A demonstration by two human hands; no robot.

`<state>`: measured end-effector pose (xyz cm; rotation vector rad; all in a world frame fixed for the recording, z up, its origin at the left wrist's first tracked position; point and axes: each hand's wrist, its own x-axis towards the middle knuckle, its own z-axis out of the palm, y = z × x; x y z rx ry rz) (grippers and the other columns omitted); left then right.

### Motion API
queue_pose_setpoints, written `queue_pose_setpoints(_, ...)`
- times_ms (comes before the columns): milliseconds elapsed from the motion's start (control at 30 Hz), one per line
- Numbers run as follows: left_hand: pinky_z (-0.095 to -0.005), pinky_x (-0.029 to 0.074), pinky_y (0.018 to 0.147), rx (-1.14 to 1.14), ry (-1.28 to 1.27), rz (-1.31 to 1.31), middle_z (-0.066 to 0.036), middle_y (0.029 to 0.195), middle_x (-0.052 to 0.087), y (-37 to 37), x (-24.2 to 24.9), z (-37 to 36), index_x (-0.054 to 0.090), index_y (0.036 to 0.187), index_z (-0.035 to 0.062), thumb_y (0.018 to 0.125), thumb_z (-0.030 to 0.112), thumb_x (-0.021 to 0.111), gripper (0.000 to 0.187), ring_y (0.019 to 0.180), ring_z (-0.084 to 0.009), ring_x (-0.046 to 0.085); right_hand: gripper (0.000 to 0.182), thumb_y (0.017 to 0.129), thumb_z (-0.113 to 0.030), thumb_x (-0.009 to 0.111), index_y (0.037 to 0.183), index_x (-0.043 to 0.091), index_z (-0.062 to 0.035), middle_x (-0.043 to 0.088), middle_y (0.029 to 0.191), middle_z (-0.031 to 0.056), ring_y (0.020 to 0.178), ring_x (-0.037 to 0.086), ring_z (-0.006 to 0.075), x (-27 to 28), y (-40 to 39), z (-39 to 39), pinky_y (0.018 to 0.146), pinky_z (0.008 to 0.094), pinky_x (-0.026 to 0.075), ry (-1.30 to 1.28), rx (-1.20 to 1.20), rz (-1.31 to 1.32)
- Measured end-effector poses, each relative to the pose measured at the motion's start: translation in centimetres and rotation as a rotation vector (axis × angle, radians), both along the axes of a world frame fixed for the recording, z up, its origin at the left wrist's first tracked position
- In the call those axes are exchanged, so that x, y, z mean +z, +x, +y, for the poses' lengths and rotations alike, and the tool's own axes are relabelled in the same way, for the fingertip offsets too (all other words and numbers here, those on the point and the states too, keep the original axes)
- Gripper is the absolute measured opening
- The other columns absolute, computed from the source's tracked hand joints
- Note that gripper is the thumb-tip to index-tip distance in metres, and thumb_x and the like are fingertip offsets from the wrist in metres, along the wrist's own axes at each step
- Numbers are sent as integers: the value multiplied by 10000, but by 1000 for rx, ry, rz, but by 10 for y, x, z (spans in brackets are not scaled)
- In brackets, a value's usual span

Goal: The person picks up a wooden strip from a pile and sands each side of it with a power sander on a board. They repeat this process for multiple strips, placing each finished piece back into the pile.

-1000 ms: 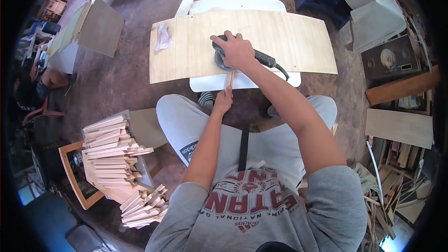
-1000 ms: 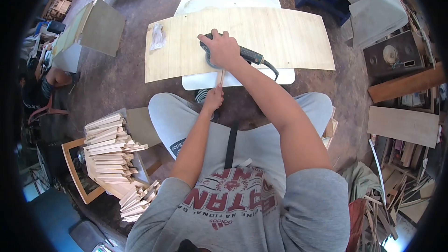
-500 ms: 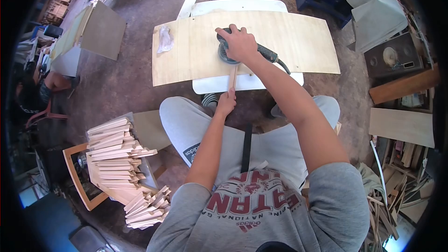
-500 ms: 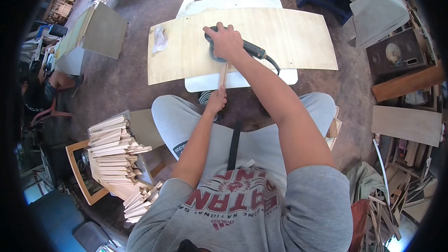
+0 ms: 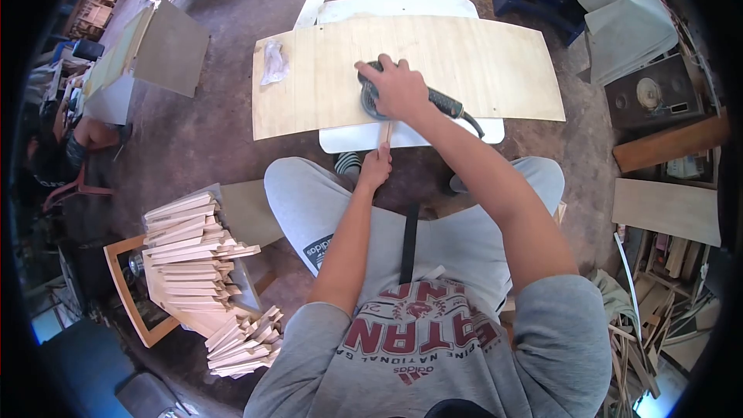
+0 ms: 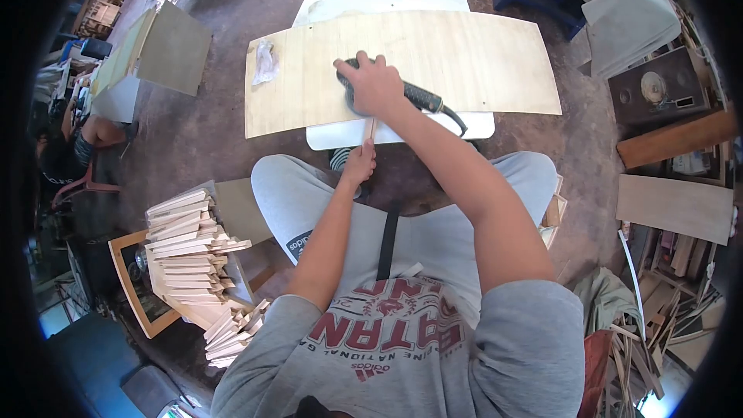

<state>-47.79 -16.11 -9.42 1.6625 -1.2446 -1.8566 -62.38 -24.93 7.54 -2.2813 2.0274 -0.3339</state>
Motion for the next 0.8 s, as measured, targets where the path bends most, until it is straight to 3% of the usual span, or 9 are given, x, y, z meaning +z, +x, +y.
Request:
queue_pose_setpoints(133,-289,360,423,12,59,52,-20,619,520,4,-6,0,565,852,51,1034,619,483,602,471,-124,464,787,699,-149,797,1409,534,-364,583,1256,94,1013,666,366,-6,15,29,707,452,617,-35,35,69)
queue_pose_setpoints(167,-288,356,418,5,64,55,-18,620,518,5,-8,2,564,859,53,1034,621,479,601,468,-122,461,682,767,-133,727,1394,556,-339,589,1213,122,1023,650,378,-5,12,29,715,445,597,-48,61,33)
queue_pose_setpoints(200,-286,352,413,-3,64,58,-16,621,516,6,-9,2,563,866,55,1034,624,476,600,466,-120,458,682,767,-132,727,1394,556,-337,589,1212,122,1034,649,382,-3,7,25,723,445,598,-19,39,13)
queue_pose_setpoints(300,-285,351,408,-33,59,36,-13,624,515,7,-6,0,560,872,59,1037,624,469,596,463,-115,455,649,791,-139,709,1394,560,-329,592,1228,128,1071,648,393,6,-14,-5,788,456,594,47,-30,-16)
queue_pose_setpoints(467,-286,387,418,-81,65,22,-16,631,533,8,-9,-3,552,866,71,1044,631,433,600,465,-119,479,746,768,-160,740,1448,518,-370,596,1297,124,1082,661,410,-8,-69,-70,842,489,593,14,-291,21)
queue_pose_setpoints(500,-267,423,453,-104,65,18,-25,639,561,12,-8,-5,560,868,77,1051,643,390,619,510,-137,557,749,771,-169,740,1456,514,-371,594,1310,128,1089,660,416,-12,-81,-72,854,493,591,12,-338,13)
queue_pose_setpoints(600,-300,496,546,111,236,252,-41,674,617,9,11,-7,613,919,62,1059,652,338,665,629,-174,654,779,766,-191,746,1478,492,-376,590,1326,131,1112,655,429,-21,-116,-58,873,499,592,55,-427,62)
queue_pose_setpoints(700,-365,545,680,-227,254,117,-54,779,698,6,43,-17,675,1052,80,1082,601,313,635,739,-254,709,746,784,-178,721,1472,500,-364,584,1329,134,1104,652,427,-17,-138,-21,863,495,592,109,-486,35)
queue_pose_setpoints(800,-449,563,735,-378,-438,-644,-92,879,743,9,26,-44,704,1151,112,1083,441,409,447,822,-331,730,747,783,-162,715,1470,500,-360,580,1321,132,1086,650,422,-11,-150,1,838,488,599,122,-517,30)
